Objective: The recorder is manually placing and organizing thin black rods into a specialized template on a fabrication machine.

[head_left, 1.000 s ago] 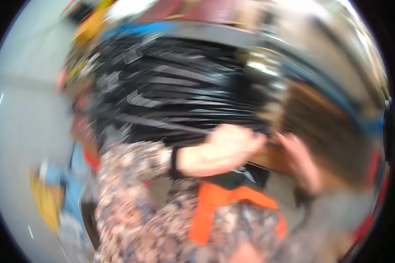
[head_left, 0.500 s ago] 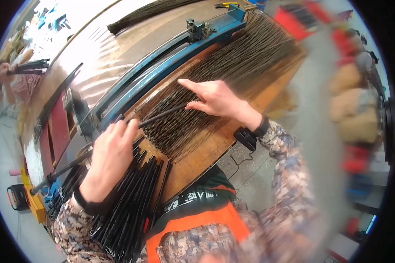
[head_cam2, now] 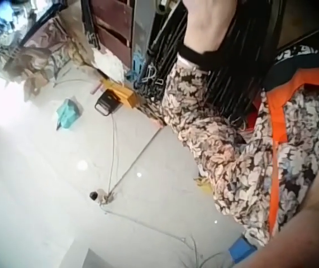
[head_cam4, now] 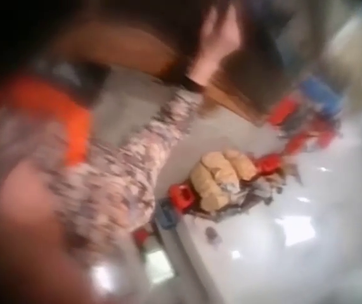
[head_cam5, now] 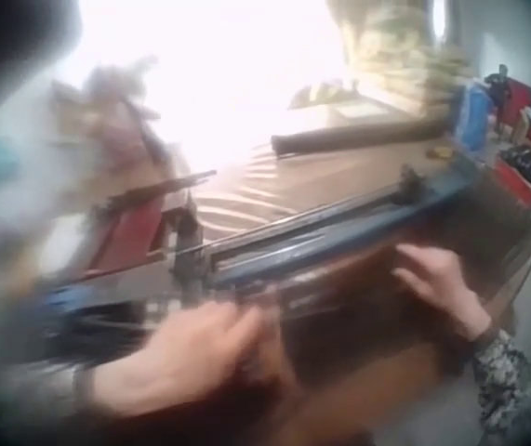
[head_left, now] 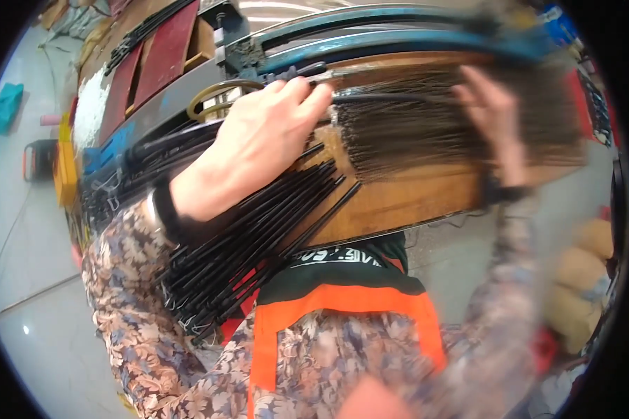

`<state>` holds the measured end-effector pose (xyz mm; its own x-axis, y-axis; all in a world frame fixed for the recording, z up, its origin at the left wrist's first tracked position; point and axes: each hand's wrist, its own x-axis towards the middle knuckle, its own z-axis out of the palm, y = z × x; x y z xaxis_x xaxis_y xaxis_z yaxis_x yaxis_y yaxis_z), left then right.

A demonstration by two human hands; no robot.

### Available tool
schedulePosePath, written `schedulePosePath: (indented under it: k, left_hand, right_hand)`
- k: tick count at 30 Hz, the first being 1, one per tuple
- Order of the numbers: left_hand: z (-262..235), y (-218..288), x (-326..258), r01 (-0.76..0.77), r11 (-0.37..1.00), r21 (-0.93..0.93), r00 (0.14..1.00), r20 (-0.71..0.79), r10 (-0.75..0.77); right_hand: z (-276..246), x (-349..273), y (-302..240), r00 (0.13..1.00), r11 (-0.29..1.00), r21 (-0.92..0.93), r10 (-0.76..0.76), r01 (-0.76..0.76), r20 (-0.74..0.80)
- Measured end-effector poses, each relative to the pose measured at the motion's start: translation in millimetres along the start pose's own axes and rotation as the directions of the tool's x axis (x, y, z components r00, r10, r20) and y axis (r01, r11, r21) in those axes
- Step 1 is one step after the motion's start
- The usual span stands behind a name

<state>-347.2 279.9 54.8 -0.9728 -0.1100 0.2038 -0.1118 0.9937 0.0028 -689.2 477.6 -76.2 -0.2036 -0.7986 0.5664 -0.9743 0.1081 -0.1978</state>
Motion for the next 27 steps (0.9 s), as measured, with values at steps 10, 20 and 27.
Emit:
schedulePosePath:
  k: [10,20,27]
  left_hand:
    - [-115,-22,8,0.021,0.999,0.029,0.998,0.053,-0.022]
    - [-106,-16,-36,0.13,0.989,-0.072,0.991,0.034,-0.128]
    - [-47,-6,-83,0.143,0.988,0.063,0.988,-0.069,-0.139]
  right_hand:
    - [-32,118,-121,0.969,0.958,0.184,-0.195,0.221,-0.149]
    - [-31,121,-189,0.93,0.85,0.385,-0.362,0.358,-0.065]
    - [31,63,-196,0.949,0.825,0.47,-0.288,0.314,-0.128]
